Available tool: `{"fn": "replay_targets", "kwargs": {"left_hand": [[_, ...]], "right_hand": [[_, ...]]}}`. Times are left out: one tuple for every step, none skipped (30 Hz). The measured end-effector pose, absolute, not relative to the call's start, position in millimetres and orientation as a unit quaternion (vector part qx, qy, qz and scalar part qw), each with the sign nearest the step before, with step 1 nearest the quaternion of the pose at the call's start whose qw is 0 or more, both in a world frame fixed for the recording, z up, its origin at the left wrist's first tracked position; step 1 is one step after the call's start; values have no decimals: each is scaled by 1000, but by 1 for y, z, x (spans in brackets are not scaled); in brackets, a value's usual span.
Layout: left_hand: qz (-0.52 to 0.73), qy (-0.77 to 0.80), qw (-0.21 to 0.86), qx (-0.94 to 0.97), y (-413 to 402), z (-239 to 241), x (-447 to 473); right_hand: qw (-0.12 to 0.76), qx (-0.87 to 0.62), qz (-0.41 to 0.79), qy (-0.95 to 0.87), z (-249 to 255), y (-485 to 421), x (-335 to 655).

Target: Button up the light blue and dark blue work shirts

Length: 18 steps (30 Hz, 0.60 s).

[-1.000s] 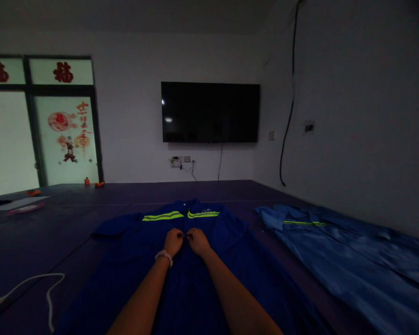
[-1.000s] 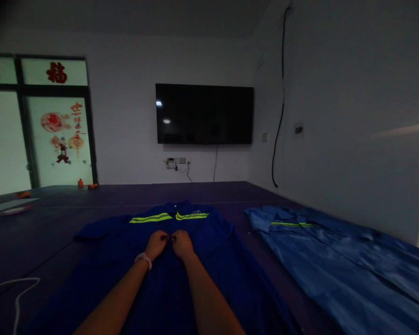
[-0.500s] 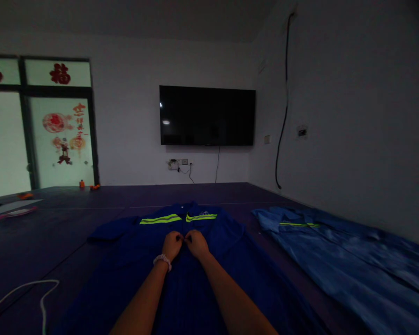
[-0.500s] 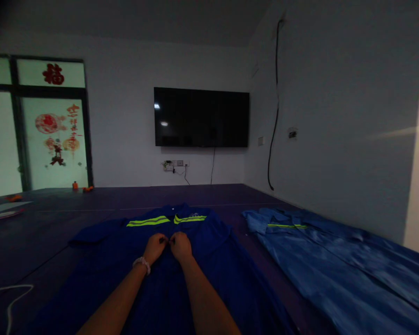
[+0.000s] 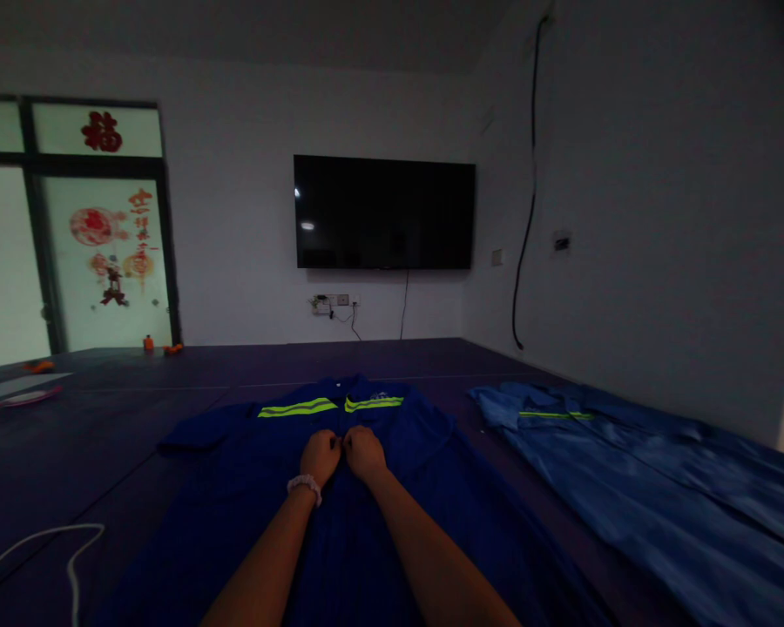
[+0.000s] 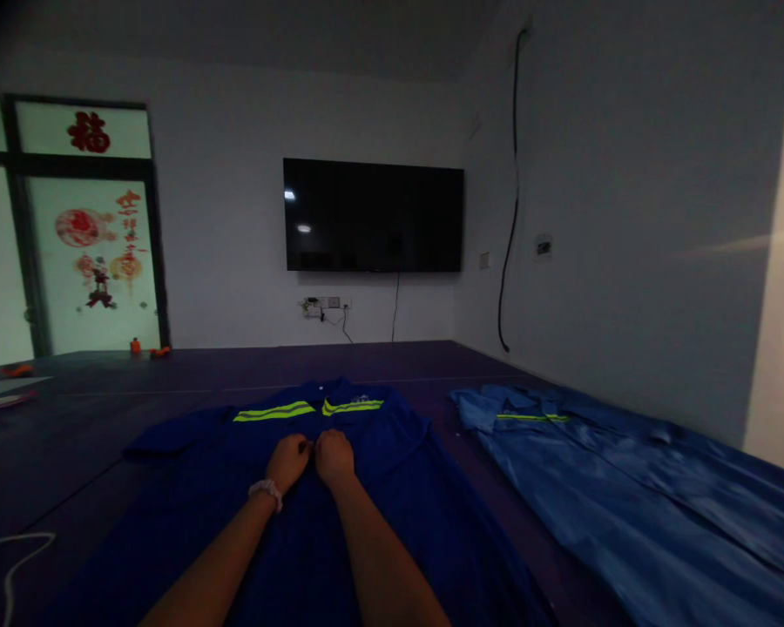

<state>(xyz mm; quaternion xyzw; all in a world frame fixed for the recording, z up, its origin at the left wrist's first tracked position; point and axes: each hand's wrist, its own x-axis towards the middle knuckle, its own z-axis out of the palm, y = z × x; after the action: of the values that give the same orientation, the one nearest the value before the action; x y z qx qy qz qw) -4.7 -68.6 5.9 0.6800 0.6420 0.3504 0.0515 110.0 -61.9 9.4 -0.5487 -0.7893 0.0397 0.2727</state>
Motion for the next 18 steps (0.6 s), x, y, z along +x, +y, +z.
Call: {"fn": "replay_targets", "kwargs": {"left_hand": [[346,645,49,680,-69,6,-5],[342,647,47,680,-69,6,-5],[338,649,45,680,-69,7,-6],[335,650,43,681,-69,7,-6],[332,651,42,681,-68,7,-7],[331,653,40,681,-68,8,-7],[329,653,38,681,-68,8,-7],[329,654,37,681,-67,8,-7],[328,654,37,681,-67,8,-7],[328,654,36,680,-67,8,-7],[329,655,36,680,-66,8,-7],[329,655,36,679,-66,7,-7],[330,657,36,677,-66,7,-7],[332,658,36,675,-66,6,-6],[333,659,36,673,-66,6,-6],[335,660,36,672,-66,6,-6],[336,660,36,671,-65,5,-6],[337,660,36,671,-65,5,-7]], "right_hand": [[273,-548,39,-790,10,-62,110],[275,-547,39,-790,10,-62,110],[276,-547,39,-789,10,-62,110],[277,-547,39,-789,10,-62,110],[278,-548,39,-788,10,-62,110],[279,-548,39,-787,9,-61,110],[280,-549,39,-787,9,-61,109],[280,-550,39,-786,8,-60,109],[279,-551,38,-786,7,-60,109],[279,-551,37,-786,7,-59,109],[278,-551,36,-786,6,-59,109],[276,-552,34,-786,6,-58,109],[275,-552,33,-787,5,-58,109],[274,-552,32,-787,4,-58,109],[273,-553,31,-787,4,-57,109],[272,-553,31,-787,3,-57,109],[272,-553,31,-787,3,-56,109],[272,-552,31,-787,3,-56,109]]}}
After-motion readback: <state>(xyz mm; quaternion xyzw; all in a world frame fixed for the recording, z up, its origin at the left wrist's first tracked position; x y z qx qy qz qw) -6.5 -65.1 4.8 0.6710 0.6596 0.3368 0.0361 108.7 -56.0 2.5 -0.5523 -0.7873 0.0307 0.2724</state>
